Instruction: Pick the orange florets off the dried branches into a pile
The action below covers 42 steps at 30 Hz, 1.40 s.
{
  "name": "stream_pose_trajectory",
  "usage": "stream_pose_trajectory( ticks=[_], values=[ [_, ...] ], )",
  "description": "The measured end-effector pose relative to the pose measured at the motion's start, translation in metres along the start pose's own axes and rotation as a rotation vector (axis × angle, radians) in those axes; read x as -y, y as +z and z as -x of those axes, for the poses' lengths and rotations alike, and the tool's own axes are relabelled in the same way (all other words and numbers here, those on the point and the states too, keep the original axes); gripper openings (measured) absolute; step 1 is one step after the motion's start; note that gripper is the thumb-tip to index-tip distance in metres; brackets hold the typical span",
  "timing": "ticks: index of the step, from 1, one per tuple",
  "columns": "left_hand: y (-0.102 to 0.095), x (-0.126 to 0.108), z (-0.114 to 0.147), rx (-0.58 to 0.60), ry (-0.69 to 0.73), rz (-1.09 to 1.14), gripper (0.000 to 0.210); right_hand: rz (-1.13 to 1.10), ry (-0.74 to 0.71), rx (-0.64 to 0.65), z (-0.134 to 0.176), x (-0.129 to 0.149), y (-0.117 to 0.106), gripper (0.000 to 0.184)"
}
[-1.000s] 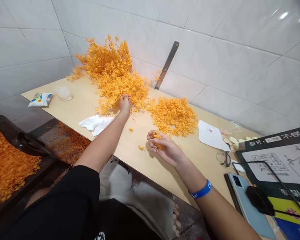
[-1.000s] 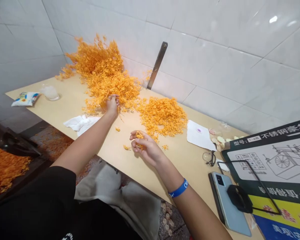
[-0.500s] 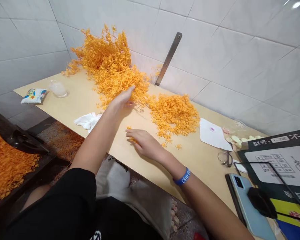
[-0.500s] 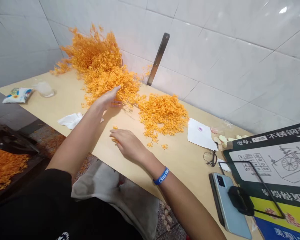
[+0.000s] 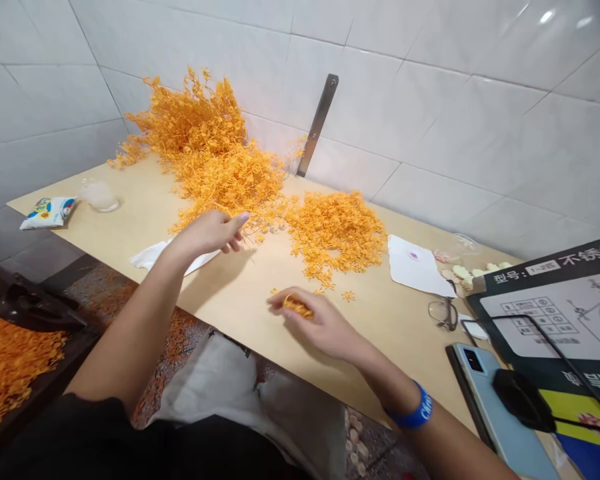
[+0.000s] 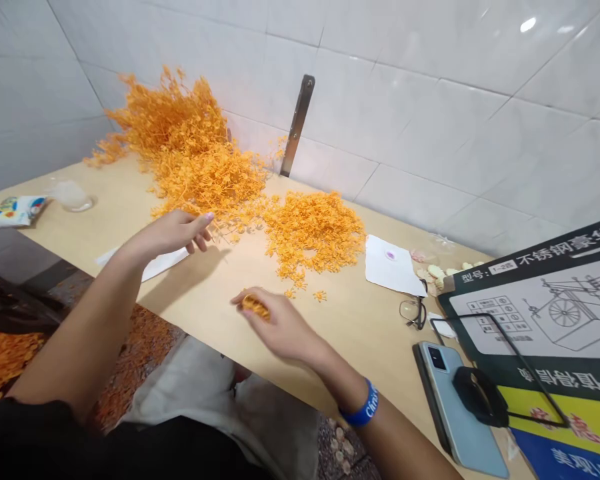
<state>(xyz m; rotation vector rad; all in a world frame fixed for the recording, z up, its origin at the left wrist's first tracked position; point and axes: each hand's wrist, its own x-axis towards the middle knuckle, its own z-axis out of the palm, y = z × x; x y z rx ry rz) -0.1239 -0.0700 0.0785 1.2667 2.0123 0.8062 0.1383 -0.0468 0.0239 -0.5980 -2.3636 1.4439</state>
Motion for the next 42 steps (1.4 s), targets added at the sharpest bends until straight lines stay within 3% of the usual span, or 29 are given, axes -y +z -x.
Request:
stream_pose_trajectory(
  ticks=[2,5,8,11,14,18,21,26,29,32,36,40,42],
  values=[
    [0.017,-0.019,-0.001,-0.063,0.201,0.165,0.058,-0.147,0.050,0.069,0.003,-0.009,0.013,0.024],
    [0.047,-0.051,-0.012,0.165,0.386,0.507,0.060,-0.188,0.120,-0.184,-0.003,-0.025,0.010,0.025],
    [0.081,-0.072,-0.028,0.310,0.494,0.664,0.056,-0.372,0.141,-0.376,-0.003,-0.029,-0.018,0.034],
    [0.114,-0.077,-0.041,0.251,0.668,0.628,0.047,-0.645,0.117,-0.352,0.004,-0.025,-0.051,0.050],
    [0.140,-0.072,-0.049,0.166,0.866,0.512,0.042,-0.758,0.101,-0.356,0.012,-0.032,-0.072,0.058],
    [0.156,-0.062,-0.054,0.128,1.050,0.376,0.033,-0.904,0.068,-0.430,0.016,-0.054,-0.075,0.059],
    [0.160,-0.053,-0.052,0.145,1.149,0.242,0.023,-0.972,0.058,-0.418,0.017,-0.063,-0.069,0.063],
    [0.165,-0.046,-0.046,0.121,1.114,0.177,0.013,-0.939,0.012,-0.394,0.016,-0.068,-0.065,0.057],
    [0.165,-0.047,-0.044,0.131,1.064,0.186,0.012,-0.810,0.009,-0.425,0.017,-0.075,-0.066,0.042],
    [0.161,-0.051,-0.041,0.126,0.892,0.291,0.018,-0.698,0.018,-0.533,0.019,-0.081,-0.071,0.029],
    [0.157,-0.054,-0.038,0.224,0.682,0.452,0.022,-0.671,0.058,-0.578,0.023,-0.081,-0.078,0.023],
    [0.159,-0.052,-0.038,0.237,0.721,0.372,0.027,-0.690,0.056,-0.592,0.025,-0.075,-0.077,0.024],
    [0.161,-0.050,-0.039,0.260,0.819,0.263,0.043,-0.696,0.029,-0.582,0.025,-0.071,-0.073,0.027]
  ],
)
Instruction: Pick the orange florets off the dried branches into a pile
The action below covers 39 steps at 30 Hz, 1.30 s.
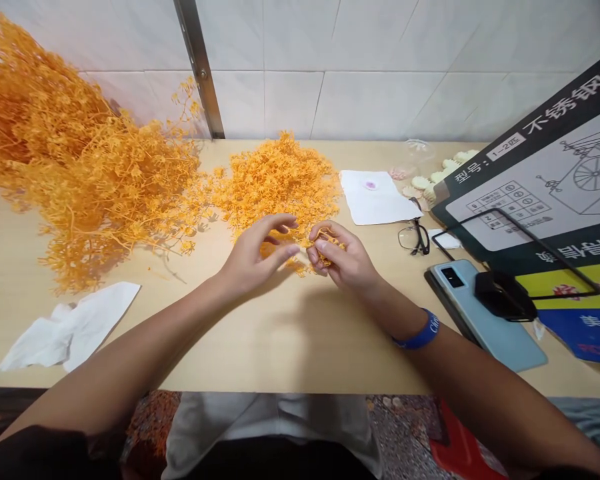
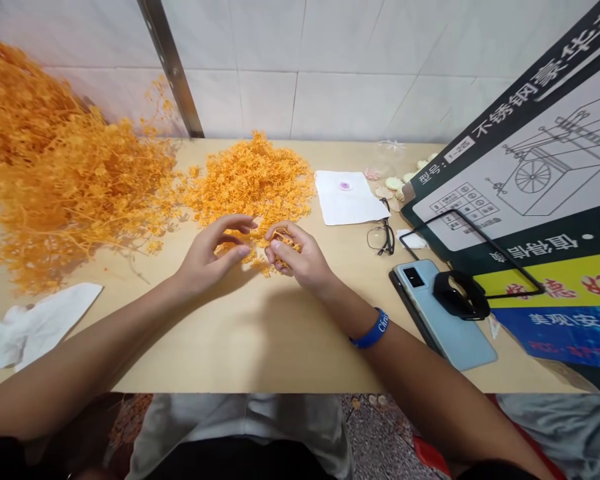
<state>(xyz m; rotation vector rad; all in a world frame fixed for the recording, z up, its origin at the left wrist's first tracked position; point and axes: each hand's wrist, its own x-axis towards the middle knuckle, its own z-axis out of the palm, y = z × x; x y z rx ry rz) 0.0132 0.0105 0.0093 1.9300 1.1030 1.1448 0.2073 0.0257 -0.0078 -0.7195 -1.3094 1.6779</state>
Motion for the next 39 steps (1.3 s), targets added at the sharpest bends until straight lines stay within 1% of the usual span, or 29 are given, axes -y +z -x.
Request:
stream_pose_trajectory(
  ticks=[3,4,5,7,9,12,14,16,18,20,22,24,25,27,29,31,33,35,38,39],
  values=[
    [0.004,0.006,0.001,0.106,0.160,-0.161,0.082,-0.014,-0.015,0.053,0.004,0.002,0.007,0.030],
    [0.005,0.007,0.001,0.128,0.205,-0.196,0.089,-0.016,-0.007,0.078,0.005,0.002,0.009,0.030],
    [0.006,0.008,0.002,0.147,0.241,-0.217,0.090,-0.020,0.008,0.106,0.006,0.002,0.010,0.031],
    [0.008,0.008,0.002,0.179,0.302,-0.218,0.078,-0.036,0.043,0.163,0.007,0.002,0.011,0.032],
    [0.009,0.007,0.001,0.183,0.350,-0.185,0.064,-0.065,0.070,0.187,0.007,0.002,0.012,0.033],
    [0.009,0.004,0.001,0.165,0.377,-0.111,0.052,-0.083,0.067,0.178,0.006,0.001,0.013,0.034],
    [0.009,0.003,0.001,0.147,0.367,-0.061,0.048,-0.077,0.026,0.163,0.005,0.000,0.013,0.033],
    [0.010,0.002,0.001,0.122,0.334,-0.006,0.046,-0.065,-0.031,0.122,0.005,-0.003,0.014,0.030],
    [0.011,0.001,0.003,0.100,0.249,0.057,0.047,-0.030,-0.089,0.070,0.006,-0.006,0.015,0.027],
    [0.013,-0.001,0.005,0.118,0.154,0.134,0.048,0.040,-0.123,0.027,0.008,-0.007,0.017,0.026],
    [0.015,-0.002,0.006,0.162,0.085,0.223,0.049,0.165,-0.155,-0.043,0.010,-0.007,0.020,0.023],
    [0.016,-0.003,0.007,0.182,0.049,0.313,0.050,0.362,-0.191,-0.087,0.012,-0.005,0.022,0.023],
    [0.017,-0.004,0.007,0.172,0.032,0.351,0.050,0.463,-0.209,-0.076,0.013,-0.005,0.023,0.025],
    [0.017,-0.005,0.007,0.151,-0.010,0.411,0.054,0.578,-0.230,0.023,0.013,-0.003,0.023,0.031],
    [0.017,-0.006,0.007,0.171,-0.087,0.461,0.058,0.554,-0.253,0.148,0.013,-0.002,0.022,0.037],
    [0.015,-0.007,0.007,0.222,-0.175,0.521,0.062,0.487,-0.284,0.238,0.012,-0.001,0.021,0.041],
    [0.014,-0.007,0.007,0.268,-0.231,0.581,0.063,0.448,-0.299,0.291,0.012,0.000,0.019,0.043],
    [0.013,-0.008,0.008,0.291,-0.258,0.630,0.064,0.433,-0.282,0.320,0.011,0.002,0.018,0.043],
    [0.015,-0.008,0.006,0.299,-0.306,0.661,0.065,0.448,-0.257,0.351,0.011,0.006,0.017,0.043],
    [0.014,-0.008,0.005,0.285,-0.321,0.659,0.065,0.461,-0.259,0.366,0.012,0.007,0.017,0.043]
  ],
)
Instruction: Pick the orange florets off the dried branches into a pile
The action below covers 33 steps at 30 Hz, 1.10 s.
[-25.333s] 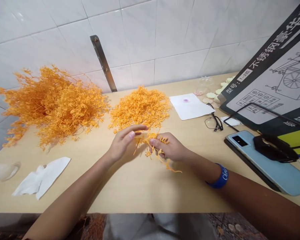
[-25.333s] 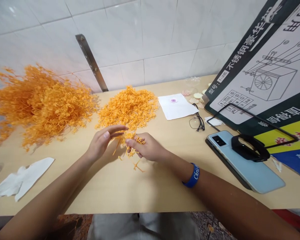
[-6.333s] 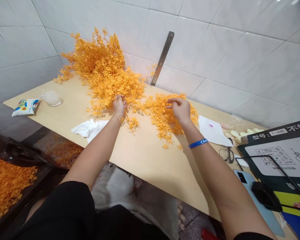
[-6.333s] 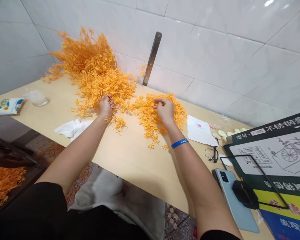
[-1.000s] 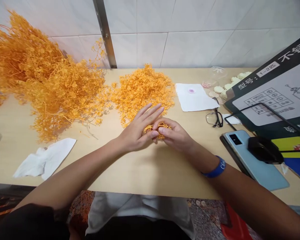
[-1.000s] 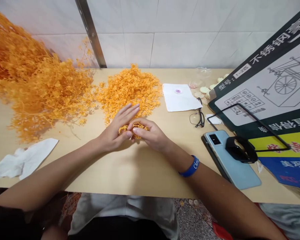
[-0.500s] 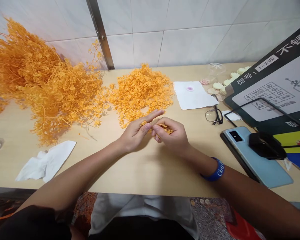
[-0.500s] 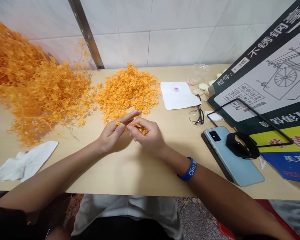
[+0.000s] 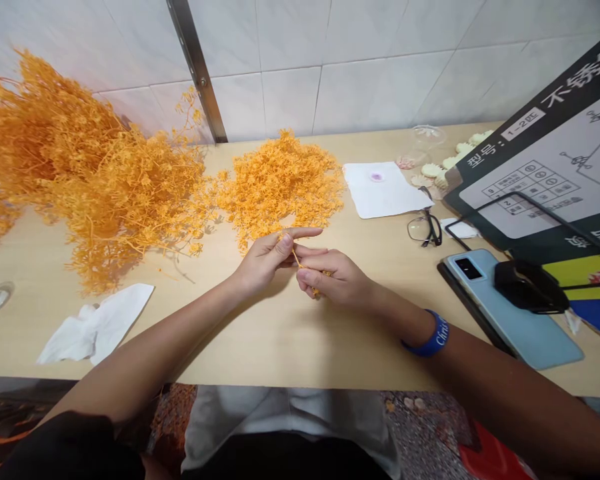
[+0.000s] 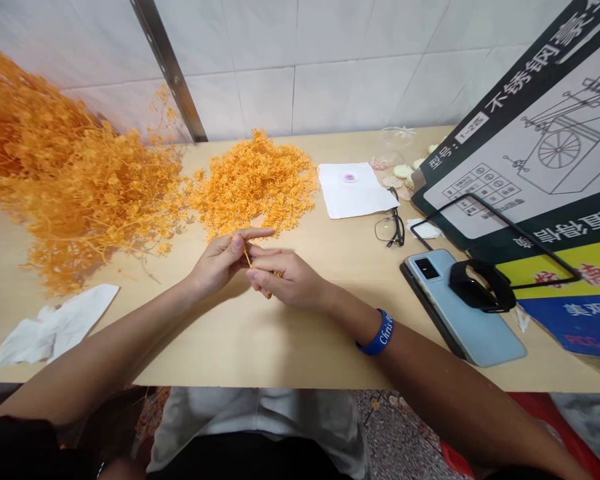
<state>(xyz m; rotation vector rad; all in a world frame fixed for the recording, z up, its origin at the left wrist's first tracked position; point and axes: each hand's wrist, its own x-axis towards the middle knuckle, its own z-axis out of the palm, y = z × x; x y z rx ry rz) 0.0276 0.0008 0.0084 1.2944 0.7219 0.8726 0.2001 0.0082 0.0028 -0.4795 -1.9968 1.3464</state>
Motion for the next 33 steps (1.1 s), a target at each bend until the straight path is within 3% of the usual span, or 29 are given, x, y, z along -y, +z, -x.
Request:
stream_pose_trajectory(
  ticks=[3,6,8,10,13,15,20,22,27,33],
  values=[
    [-0.007,-0.006,-0.005,-0.179,0.034,-0.045,0.062,0.065,-0.070,0.091,0.001,0.004,0.001,0.041],
    [-0.021,-0.014,-0.008,-0.394,0.156,-0.245,0.052,0.085,-0.115,0.139,0.003,0.005,0.003,0.040],
    [-0.031,-0.016,-0.009,-0.470,0.223,-0.436,0.039,0.026,-0.068,0.070,0.004,0.002,0.002,0.039],
    [-0.038,-0.013,-0.009,-0.517,0.255,-0.602,0.040,-0.035,-0.009,-0.044,0.003,-0.002,-0.002,0.038],
    [-0.045,-0.004,-0.010,-0.506,0.297,-0.817,0.059,-0.039,-0.013,-0.234,0.001,-0.007,-0.009,0.038],
    [-0.047,-0.001,-0.010,-0.512,0.351,-0.954,0.060,0.005,-0.024,-0.322,0.000,-0.007,-0.012,0.039],
    [-0.044,-0.002,-0.009,-0.694,0.393,-1.123,0.026,0.041,0.124,-0.293,0.000,-0.007,-0.013,0.041],
    [-0.043,-0.003,-0.008,-0.704,0.360,-1.158,0.016,-0.016,0.134,-0.329,0.000,-0.011,-0.011,0.042],
    [-0.046,0.001,-0.008,-0.675,0.304,-1.218,0.018,-0.198,0.194,-0.492,0.000,-0.020,-0.009,0.038],
    [-0.046,0.004,-0.010,-0.592,0.473,-1.214,0.033,-0.393,0.272,-0.470,0.000,-0.018,-0.009,0.035]
  ],
)
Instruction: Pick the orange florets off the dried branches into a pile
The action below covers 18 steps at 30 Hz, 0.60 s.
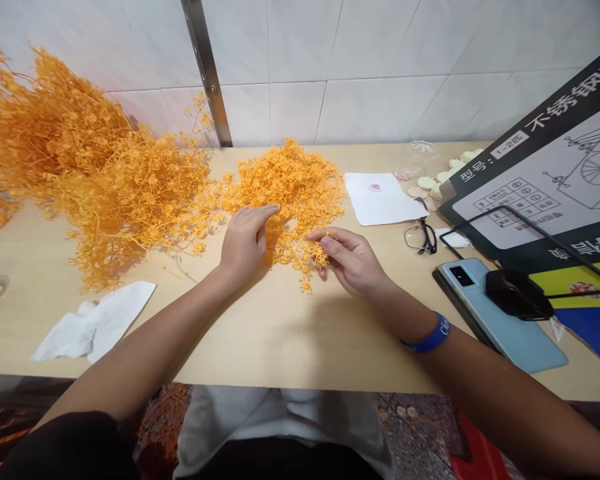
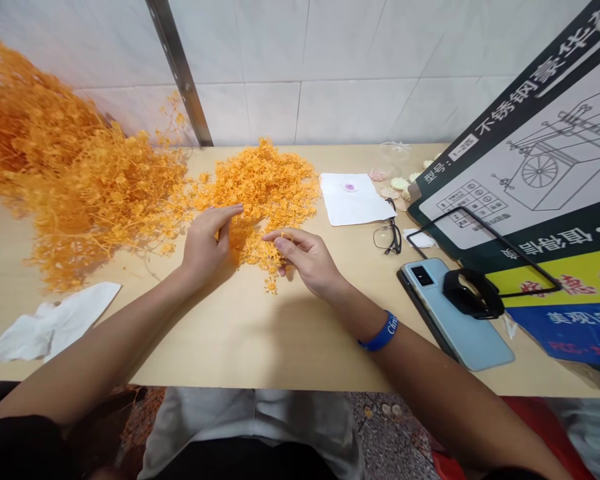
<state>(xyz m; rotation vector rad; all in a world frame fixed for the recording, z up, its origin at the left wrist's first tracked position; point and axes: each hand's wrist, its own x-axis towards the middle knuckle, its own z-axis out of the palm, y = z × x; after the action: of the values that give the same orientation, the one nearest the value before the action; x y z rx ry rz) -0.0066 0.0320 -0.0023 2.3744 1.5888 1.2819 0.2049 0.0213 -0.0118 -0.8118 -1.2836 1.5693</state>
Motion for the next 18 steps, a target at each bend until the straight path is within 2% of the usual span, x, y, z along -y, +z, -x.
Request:
stream_pose_trajectory(
  ticks=[3,5,8,11,14,18],
  values=[
    [-0.003,-0.006,0.001,-0.004,0.043,0.084,0.032,-0.024,-0.026,0.005,-0.001,0.000,0.000,0.031],
    [-0.005,-0.011,0.002,0.033,0.045,0.184,0.034,-0.056,-0.040,0.009,-0.002,0.000,0.000,0.029],
    [-0.007,-0.016,0.004,0.147,0.083,0.361,0.046,-0.143,-0.030,0.017,-0.004,0.001,0.001,0.037],
    [-0.003,-0.018,0.006,0.296,0.101,0.441,0.062,-0.209,0.000,0.001,-0.003,0.002,0.004,0.050],
    [0.003,-0.021,0.009,0.391,0.001,0.440,0.084,-0.220,0.031,0.003,-0.001,0.001,0.011,0.045],
    [0.008,-0.022,0.012,0.376,-0.116,0.477,0.097,-0.243,0.026,0.042,0.002,0.000,0.017,0.033]
  ],
)
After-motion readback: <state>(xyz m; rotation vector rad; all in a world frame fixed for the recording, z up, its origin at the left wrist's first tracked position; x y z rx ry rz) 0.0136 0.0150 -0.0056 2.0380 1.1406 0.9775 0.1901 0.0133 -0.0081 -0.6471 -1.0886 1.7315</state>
